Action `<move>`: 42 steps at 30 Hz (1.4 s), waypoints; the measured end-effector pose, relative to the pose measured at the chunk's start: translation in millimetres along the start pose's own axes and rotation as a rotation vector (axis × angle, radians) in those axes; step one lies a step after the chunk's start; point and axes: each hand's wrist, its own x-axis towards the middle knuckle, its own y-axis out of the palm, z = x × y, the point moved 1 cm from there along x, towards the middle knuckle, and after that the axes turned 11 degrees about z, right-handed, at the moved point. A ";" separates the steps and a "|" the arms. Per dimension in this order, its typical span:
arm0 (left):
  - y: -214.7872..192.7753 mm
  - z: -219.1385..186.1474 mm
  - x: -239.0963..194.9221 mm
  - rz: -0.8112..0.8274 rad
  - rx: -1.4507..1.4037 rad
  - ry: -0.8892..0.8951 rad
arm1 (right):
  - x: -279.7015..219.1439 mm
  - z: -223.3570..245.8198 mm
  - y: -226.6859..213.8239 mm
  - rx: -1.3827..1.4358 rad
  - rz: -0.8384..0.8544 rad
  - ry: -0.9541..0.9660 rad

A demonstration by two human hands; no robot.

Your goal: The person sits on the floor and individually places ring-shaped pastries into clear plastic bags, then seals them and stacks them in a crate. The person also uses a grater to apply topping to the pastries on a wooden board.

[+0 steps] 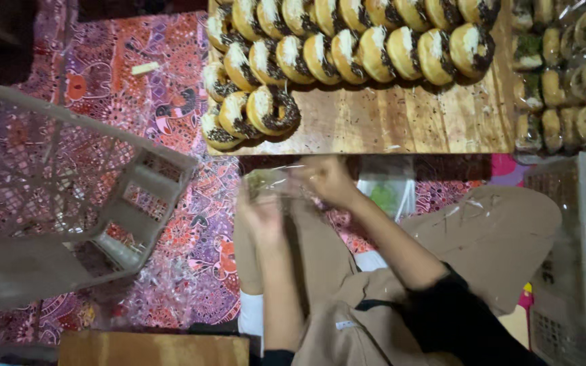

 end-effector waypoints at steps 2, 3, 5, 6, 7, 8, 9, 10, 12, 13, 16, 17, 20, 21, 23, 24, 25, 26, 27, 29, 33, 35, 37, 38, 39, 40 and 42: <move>-17.7 -45.1 0.2 -0.156 0.101 0.139 | 57.1 -3.0 -15.3 -0.198 -0.438 0.047; -24.3 -52.9 -3.9 -0.154 0.058 0.148 | 79.9 -1.5 -19.4 -0.629 -0.574 -0.028; -30.7 -64.2 -10.4 -0.144 -0.033 0.165 | 108.7 -3.6 -16.8 -0.580 -0.551 0.054; -31.4 -69.5 -14.0 -0.166 -0.063 0.144 | 116.1 -3.1 -19.4 -0.558 -0.542 0.094; -31.3 -70.6 -16.7 -0.191 -0.097 0.123 | 115.4 -3.1 -25.0 -0.640 -0.492 0.107; -30.9 -72.6 -18.4 -0.215 -0.130 0.101 | 107.8 -4.3 -33.7 -0.721 -0.442 0.121; -30.9 -74.5 -18.8 -0.231 -0.119 0.118 | 94.9 -7.5 -44.8 -0.802 -0.392 0.138; -31.5 -77.6 -19.0 -0.246 -0.107 0.134 | 76.1 -12.6 -64.4 -0.850 -0.315 0.053; -34.6 -79.0 -21.0 -0.224 -0.102 0.134 | 25.6 -29.9 -108.1 -0.924 -0.266 0.065; -36.2 -76.2 -22.0 -0.183 -0.112 0.121 | 2.9 -39.9 -128.7 -0.953 -0.295 0.156; -35.8 -57.6 -19.0 -0.129 -0.154 0.082 | -44.8 -62.7 -150.3 -0.792 -0.510 0.188; -32.9 -49.9 -17.1 -0.123 -0.166 0.072 | -43.6 -68.2 -142.9 -0.872 -0.474 0.223; -22.0 -18.1 -5.9 -0.238 -0.209 0.039 | -13.7 -75.5 -107.8 -1.019 -0.592 0.163; -16.9 -10.1 -4.1 -0.226 -0.344 0.013 | 0.1 -74.0 -97.2 -1.049 -0.667 0.115; -9.0 -2.8 -3.1 -0.200 -0.611 -0.034 | 21.2 -69.4 -83.8 -0.976 -0.697 0.205; -7.3 -4.6 -4.0 -0.235 -0.563 -0.009 | 25.7 -65.7 -76.2 -0.938 -0.708 0.249; -4.6 -7.5 -2.6 -0.267 -0.515 0.014 | 26.2 -59.5 -71.7 -0.772 -0.699 0.147; -2.1 -11.3 -0.8 -0.299 -0.467 0.037 | 21.5 -52.6 -67.7 -0.606 -0.685 0.047; 0.1 -11.9 0.5 -0.310 -0.528 0.051 | 10.0 -45.5 -63.4 -0.444 -0.669 -0.047; 3.0 -8.8 0.6 -0.336 -0.649 0.076 | -25.6 -32.6 -45.5 -0.219 -0.526 -0.194; 18.4 25.1 -14.9 -0.098 -0.394 0.082 | -87.9 -4.4 -7.3 -0.394 -0.449 -0.205; 32.6 51.7 -33.1 -0.118 -0.134 0.121 | -97.6 9.5 -0.6 -0.498 -0.426 -0.106; 50.8 71.1 -52.5 0.165 -0.158 0.024 | -95.9 22.6 0.8 -0.733 -0.448 -0.045; 59.0 74.3 -58.9 0.307 -0.168 -0.022 | -93.9 27.7 2.0 -0.715 -0.445 -0.071; 65.1 73.9 -61.2 0.315 -0.134 -0.013 | -92.2 32.0 3.5 -0.694 -0.438 -0.097; 71.0 73.8 -63.3 0.322 -0.101 -0.004 | -91.4 35.5 5.3 -0.674 -0.431 -0.122; 81.8 71.9 -67.1 0.360 -0.101 -0.007 | -92.8 42.7 6.5 -0.634 -0.558 -0.184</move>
